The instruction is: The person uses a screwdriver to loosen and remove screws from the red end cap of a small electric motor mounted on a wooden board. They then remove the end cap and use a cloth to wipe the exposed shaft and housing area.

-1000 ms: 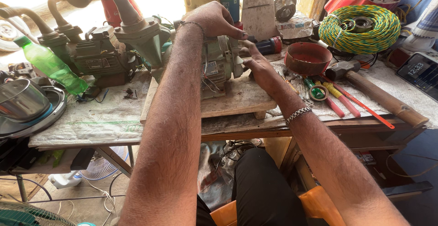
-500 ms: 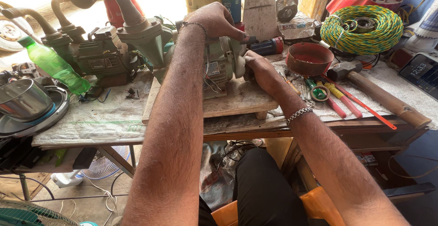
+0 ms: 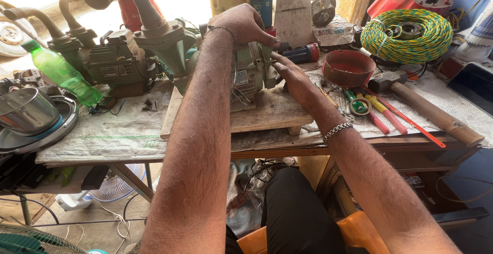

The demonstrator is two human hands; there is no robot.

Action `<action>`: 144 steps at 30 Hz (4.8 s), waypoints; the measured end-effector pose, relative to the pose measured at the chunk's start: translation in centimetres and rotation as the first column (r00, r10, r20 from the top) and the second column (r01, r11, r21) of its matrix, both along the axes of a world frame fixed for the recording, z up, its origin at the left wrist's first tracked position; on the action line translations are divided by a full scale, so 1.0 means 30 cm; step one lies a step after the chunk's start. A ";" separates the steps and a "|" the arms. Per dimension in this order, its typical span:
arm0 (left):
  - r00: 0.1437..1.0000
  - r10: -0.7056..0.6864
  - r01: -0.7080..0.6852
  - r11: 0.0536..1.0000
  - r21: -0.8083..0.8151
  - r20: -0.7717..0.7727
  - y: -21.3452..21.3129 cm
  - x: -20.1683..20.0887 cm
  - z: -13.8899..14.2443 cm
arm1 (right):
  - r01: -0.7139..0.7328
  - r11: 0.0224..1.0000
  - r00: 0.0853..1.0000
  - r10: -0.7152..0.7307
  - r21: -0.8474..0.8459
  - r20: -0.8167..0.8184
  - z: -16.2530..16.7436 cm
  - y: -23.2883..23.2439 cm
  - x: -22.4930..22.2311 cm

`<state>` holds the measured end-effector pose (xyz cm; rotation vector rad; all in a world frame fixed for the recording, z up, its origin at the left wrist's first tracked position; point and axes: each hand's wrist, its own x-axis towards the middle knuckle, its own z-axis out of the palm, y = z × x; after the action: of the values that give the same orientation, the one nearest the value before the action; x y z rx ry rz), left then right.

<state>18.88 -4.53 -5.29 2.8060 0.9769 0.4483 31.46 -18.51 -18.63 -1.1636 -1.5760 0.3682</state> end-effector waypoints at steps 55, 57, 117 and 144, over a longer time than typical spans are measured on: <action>0.999 0.050 -0.050 0.998 0.025 -0.009 0.002 0.006 -0.006 | 0.201 0.968 0.956 -0.227 0.150 0.187 -0.013 -0.034 -0.016; 0.999 0.049 -0.049 0.998 0.029 -0.009 0.001 0.006 -0.004 | 0.190 0.973 0.951 -0.215 0.130 0.221 0.003 -0.043 -0.034; 0.996 0.092 -0.093 0.993 0.068 0.013 -0.002 0.009 -0.014 | 0.329 0.944 0.907 -0.309 -0.024 0.286 -0.019 -0.004 0.013; 0.994 0.105 -0.106 0.992 0.074 0.017 -0.021 -0.003 -0.004 | 0.094 0.946 0.912 -0.207 0.311 0.355 0.026 -0.049 -0.049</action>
<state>18.79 -5.15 -5.41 2.8219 1.1326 0.5260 30.00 -19.97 -17.86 -1.1644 -1.7872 -0.2053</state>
